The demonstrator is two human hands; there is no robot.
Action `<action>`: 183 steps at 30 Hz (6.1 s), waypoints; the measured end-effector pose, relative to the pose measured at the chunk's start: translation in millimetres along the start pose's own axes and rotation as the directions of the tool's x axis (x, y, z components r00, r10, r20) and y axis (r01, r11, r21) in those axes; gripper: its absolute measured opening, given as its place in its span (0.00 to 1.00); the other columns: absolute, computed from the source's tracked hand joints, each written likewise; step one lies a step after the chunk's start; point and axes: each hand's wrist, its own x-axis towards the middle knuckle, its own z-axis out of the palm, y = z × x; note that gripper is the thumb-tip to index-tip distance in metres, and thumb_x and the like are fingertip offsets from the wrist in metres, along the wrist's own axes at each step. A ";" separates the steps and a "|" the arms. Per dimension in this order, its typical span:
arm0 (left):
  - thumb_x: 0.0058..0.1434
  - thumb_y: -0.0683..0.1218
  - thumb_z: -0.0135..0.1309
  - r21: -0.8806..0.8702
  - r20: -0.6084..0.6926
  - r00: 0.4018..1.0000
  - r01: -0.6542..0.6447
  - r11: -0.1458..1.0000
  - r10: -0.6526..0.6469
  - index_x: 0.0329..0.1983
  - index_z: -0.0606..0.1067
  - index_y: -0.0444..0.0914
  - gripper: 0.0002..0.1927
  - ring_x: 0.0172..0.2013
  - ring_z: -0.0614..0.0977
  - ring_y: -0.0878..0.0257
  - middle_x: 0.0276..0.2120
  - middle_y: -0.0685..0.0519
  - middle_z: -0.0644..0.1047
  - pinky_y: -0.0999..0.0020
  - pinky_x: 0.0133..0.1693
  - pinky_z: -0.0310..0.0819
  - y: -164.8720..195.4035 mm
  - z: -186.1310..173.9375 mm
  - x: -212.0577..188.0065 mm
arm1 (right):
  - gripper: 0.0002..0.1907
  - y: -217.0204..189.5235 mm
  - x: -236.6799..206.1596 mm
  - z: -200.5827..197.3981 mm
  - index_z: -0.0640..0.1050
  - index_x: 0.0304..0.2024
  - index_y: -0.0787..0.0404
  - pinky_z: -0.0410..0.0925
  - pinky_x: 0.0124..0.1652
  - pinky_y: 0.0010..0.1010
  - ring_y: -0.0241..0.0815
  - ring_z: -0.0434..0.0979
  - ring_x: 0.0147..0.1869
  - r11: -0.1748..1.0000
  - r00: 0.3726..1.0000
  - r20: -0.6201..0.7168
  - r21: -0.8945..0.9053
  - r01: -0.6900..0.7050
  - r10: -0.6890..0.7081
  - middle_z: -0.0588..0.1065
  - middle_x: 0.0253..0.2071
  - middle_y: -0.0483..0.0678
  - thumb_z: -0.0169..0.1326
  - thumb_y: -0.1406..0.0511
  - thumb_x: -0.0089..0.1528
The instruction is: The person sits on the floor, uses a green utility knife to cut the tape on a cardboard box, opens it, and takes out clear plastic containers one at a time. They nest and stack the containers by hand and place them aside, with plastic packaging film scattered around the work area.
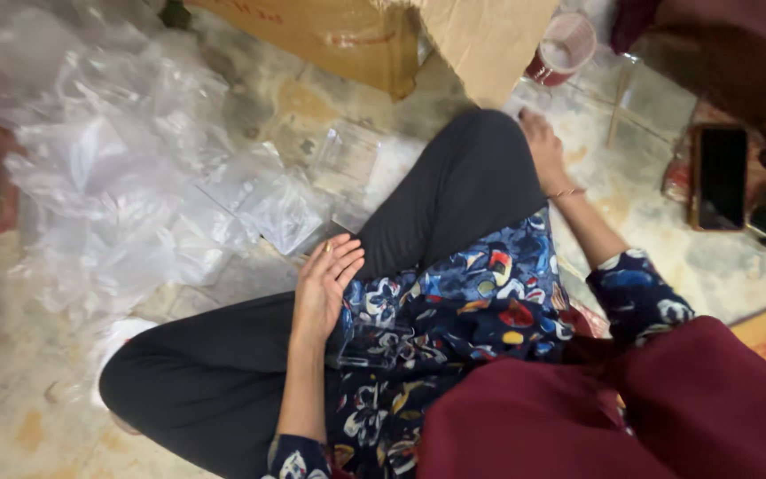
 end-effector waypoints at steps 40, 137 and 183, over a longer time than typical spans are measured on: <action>0.67 0.39 0.49 0.125 0.003 0.982 -0.187 0.974 0.188 0.51 0.77 0.30 0.13 0.39 0.84 0.60 0.42 0.45 0.81 0.67 0.44 0.81 -28.2 -4.3 49.3 | 0.48 -184.6 312.9 -125.1 0.63 0.74 0.65 0.51 0.69 0.55 0.71 0.51 0.74 0.886 0.940 -0.233 0.337 0.318 -0.248 0.53 0.73 0.73 0.72 0.54 0.60; 0.60 0.66 0.60 -0.268 0.327 0.824 -0.388 0.882 0.463 0.82 0.40 0.58 0.55 0.78 0.48 0.50 0.81 0.52 0.48 0.34 0.69 0.48 41.5 -12.5 -50.8 | 0.07 -299.9 120.3 -226.7 0.78 0.44 0.65 0.70 0.49 0.27 0.33 0.76 0.45 0.498 0.911 0.076 0.854 0.151 -0.406 0.78 0.42 0.45 0.60 0.66 0.72; 0.66 0.60 0.64 0.237 0.091 0.652 -0.748 0.620 0.752 0.61 0.74 0.37 0.29 0.65 0.71 0.59 0.62 0.50 0.69 0.64 0.69 0.64 53.5 -30.1 -59.2 | 0.27 -375.6 35.6 -147.4 0.73 0.69 0.59 0.70 0.52 0.23 0.30 0.70 0.54 0.483 0.953 0.195 0.873 -0.061 -0.233 0.70 0.73 0.53 0.58 0.61 0.68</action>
